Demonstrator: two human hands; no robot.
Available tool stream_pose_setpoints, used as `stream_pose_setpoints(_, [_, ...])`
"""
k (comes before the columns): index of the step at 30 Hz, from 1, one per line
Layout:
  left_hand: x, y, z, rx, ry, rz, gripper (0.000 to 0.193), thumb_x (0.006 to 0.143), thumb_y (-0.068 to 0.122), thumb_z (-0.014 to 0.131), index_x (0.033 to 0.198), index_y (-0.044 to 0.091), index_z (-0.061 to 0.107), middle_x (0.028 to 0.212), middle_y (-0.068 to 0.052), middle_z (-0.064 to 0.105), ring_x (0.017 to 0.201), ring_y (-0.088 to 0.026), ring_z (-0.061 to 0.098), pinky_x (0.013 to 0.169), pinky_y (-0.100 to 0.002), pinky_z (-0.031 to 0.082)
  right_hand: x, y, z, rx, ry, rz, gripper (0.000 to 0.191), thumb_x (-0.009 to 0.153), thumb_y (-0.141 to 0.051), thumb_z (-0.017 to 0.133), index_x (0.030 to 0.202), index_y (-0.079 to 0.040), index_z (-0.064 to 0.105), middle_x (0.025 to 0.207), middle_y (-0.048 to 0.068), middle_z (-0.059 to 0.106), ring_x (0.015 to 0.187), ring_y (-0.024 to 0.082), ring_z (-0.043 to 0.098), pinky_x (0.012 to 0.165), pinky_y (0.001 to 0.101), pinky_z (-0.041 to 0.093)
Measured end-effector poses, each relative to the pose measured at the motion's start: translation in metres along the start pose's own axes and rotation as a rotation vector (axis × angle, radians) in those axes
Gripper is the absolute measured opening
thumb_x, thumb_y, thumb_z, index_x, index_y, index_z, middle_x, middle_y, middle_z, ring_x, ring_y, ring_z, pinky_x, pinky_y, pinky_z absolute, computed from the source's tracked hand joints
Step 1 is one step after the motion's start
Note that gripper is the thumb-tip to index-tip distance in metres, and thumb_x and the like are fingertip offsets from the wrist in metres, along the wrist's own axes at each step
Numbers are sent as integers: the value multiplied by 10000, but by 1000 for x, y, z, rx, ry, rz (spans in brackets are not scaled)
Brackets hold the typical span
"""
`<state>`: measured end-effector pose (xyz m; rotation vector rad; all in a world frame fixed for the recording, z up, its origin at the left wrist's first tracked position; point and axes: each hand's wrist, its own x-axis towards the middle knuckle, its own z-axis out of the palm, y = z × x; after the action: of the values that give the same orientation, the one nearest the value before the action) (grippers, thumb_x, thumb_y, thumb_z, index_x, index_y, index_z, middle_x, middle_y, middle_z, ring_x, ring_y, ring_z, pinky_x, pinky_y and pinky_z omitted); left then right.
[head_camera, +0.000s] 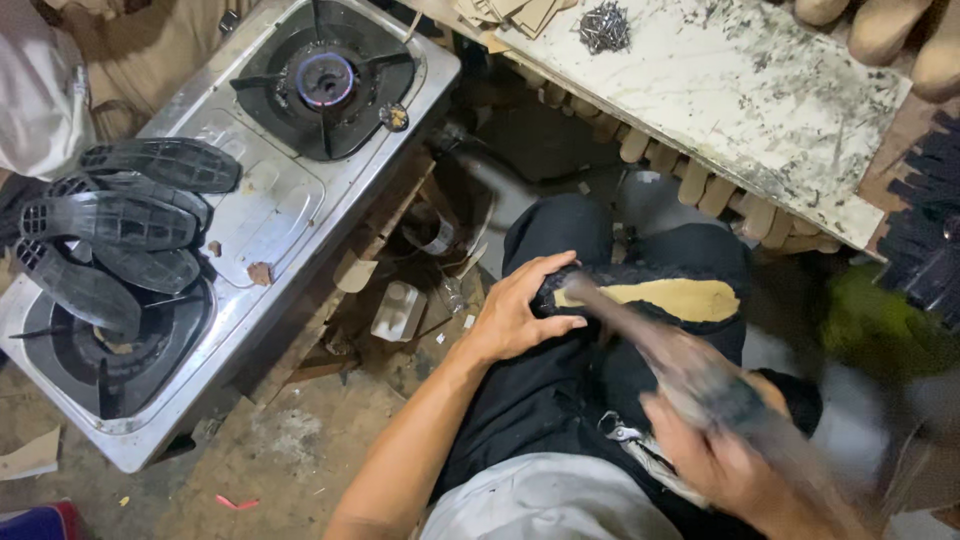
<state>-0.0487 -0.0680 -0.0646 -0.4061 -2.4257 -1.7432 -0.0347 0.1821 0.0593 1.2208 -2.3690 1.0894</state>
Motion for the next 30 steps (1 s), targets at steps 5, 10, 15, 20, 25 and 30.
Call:
stream_pose_setpoints(5, [1, -2, 1, 36, 25, 33, 820, 760, 201, 841, 1500, 85, 506, 1418, -153, 630, 1319, -334, 620, 1104, -391, 496, 10, 10, 24, -228, -367, 312, 595, 732, -83, 788, 1301, 37, 664, 1053, 206, 739, 930, 401, 726, 780, 452, 566])
stream_pose_setpoints(10, [-1, -1, -2, 30, 18, -33, 825, 761, 301, 891, 1470, 101, 519, 1346, -135, 656, 1265, -317, 643, 1058, -380, 511, -23, 15, 24, 50, -103, 426, 465, 807, -96, 776, 1240, 12, 647, 1033, 222, 731, 932, 366, 732, 763, 404, 560])
stream_pose_setpoints(15, [1, 1, 2, 45, 31, -68, 824, 761, 323, 894, 1474, 119, 533, 1341, -130, 664, 1270, -316, 646, 1076, -381, 506, -42, 29, 30, 201, -49, -43, 363, 935, -267, 816, 1227, -155, 631, 903, 83, 724, 852, 255, 767, 772, 339, 624])
stream_pose_setpoints(20, [2, 6, 5, 9, 29, -79, 864, 746, 326, 884, 1492, 117, 501, 1352, -151, 642, 1284, -336, 620, 1074, -397, 489, -31, 42, 45, -120, -173, 436, 397, 844, -153, 758, 1224, -81, 666, 900, 177, 738, 790, 369, 734, 659, 417, 578])
stream_pose_setpoints(25, [8, 7, 5, 58, 52, -145, 858, 728, 403, 875, 1465, 126, 534, 1355, -157, 659, 1279, -335, 629, 1068, -405, 486, -5, 16, 25, -59, -184, 439, 384, 856, -129, 743, 1215, -18, 665, 888, 157, 742, 748, 347, 728, 644, 416, 573])
stream_pose_setpoints(30, [20, 8, 5, 36, 31, -211, 813, 729, 459, 852, 1414, 119, 574, 1303, -157, 693, 1253, -322, 654, 1057, -400, 500, -15, -3, -1, 116, -128, 397, 226, 843, -236, 853, 958, -124, 695, 845, 5, 705, 723, 164, 711, 618, 284, 581])
